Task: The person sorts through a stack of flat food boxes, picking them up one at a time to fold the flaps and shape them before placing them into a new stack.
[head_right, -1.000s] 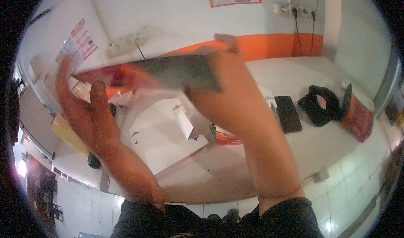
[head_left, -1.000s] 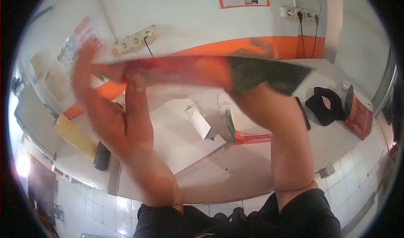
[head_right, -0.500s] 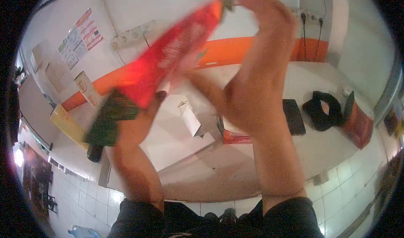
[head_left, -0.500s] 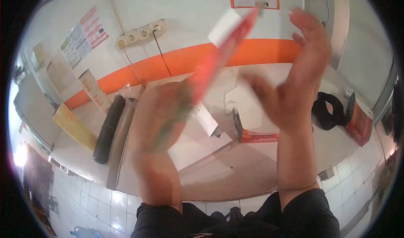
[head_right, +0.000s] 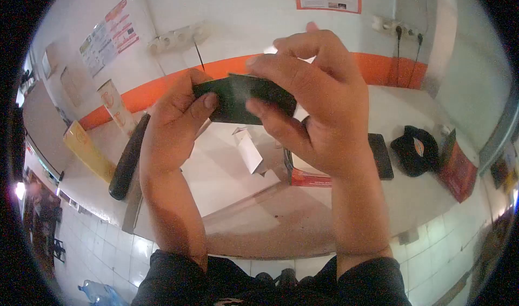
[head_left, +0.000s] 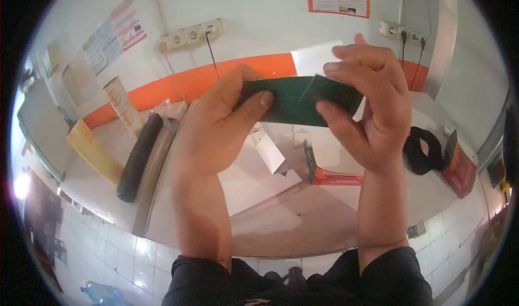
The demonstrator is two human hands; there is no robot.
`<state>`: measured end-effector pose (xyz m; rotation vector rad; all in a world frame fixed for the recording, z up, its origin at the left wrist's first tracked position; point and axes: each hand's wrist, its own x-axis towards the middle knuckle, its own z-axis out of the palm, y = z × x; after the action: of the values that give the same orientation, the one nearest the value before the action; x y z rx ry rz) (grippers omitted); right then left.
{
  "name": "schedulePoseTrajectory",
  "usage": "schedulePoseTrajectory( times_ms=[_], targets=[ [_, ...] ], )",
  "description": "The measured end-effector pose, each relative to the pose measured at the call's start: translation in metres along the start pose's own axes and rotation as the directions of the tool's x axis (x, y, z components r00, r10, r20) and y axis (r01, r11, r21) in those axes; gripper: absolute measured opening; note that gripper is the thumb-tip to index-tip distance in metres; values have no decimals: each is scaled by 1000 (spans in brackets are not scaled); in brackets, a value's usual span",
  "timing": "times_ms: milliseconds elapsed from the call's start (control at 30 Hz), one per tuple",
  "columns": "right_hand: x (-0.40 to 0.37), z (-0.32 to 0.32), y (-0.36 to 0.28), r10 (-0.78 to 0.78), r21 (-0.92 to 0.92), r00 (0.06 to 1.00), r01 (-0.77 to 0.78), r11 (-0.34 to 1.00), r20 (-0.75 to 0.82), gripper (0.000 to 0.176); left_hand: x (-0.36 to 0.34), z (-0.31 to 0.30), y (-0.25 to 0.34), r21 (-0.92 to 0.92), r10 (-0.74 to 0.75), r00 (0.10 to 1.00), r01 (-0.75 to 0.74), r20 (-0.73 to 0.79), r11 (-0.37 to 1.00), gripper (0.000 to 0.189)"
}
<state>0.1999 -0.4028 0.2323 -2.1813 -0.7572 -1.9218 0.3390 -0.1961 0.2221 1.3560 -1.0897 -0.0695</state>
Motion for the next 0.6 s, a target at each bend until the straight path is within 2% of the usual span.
schedulePoseTrajectory(
  times_ms=[100, 167, 233, 267, 300, 333, 367, 400, 467, 533, 567, 600],
  targets=[
    [-6, 13, -2, -2, -135, 998, -6, 991, -62, 36, -7, 19, 17, 19, 132, 979, -130, -154, 991, 10],
    [-6, 16, -4, 9, -185, 1000, -11, 983, -13, 40, -11, 23, 24, 154, 238, 949, -209, -206, 966, 10],
    [-3, 16, -3, 21, -233, 991, 11, 972, 136, 45, -12, 21, 25, 268, 353, 915, -296, -198, 917, 12],
    [-2, 16, -4, 61, -238, 994, -37, 970, 94, 46, -11, 20, 26, 323, 409, 893, -337, -187, 884, 13],
    [-1, 15, -4, 101, -243, 994, -86, 966, 49, 48, -11, 15, 27, 460, 486, 869, -393, -98, 796, 13],
    [-2, 16, -3, 262, -140, 964, -267, 954, -48, 49, -12, 8, 28, 579, 543, 840, -445, 4, 683, 13],
    [-3, 17, -1, 414, -7, 899, -419, 908, -143, 50, -12, 1, 31, 675, 582, 805, -493, 115, 548, 14],
    [-7, 20, 4, 668, 264, 713, -616, 742, -212, 52, -11, -2, 36, 674, 636, 733, -598, 240, 434, 13],
    [-7, 14, 9, 899, 559, 418, -717, 417, -135, 54, -16, -1, 45, 626, 536, 737, -657, 413, 420, 14],
    [-1, -4, 12, 945, 613, 326, -743, 269, -20, 59, -18, -1, 44, 608, 458, 759, -648, 463, 458, 27],
    [-2, -2, 14, 931, 629, 354, -703, 331, -95, 57, -18, -1, 44, 601, 417, 767, -641, 487, 477, 34],
    [-5, 1, 18, 911, 641, 376, -660, 392, -170, 55, -18, 4, 38, 588, 418, 808, -588, 414, 555, 40]
  ],
)
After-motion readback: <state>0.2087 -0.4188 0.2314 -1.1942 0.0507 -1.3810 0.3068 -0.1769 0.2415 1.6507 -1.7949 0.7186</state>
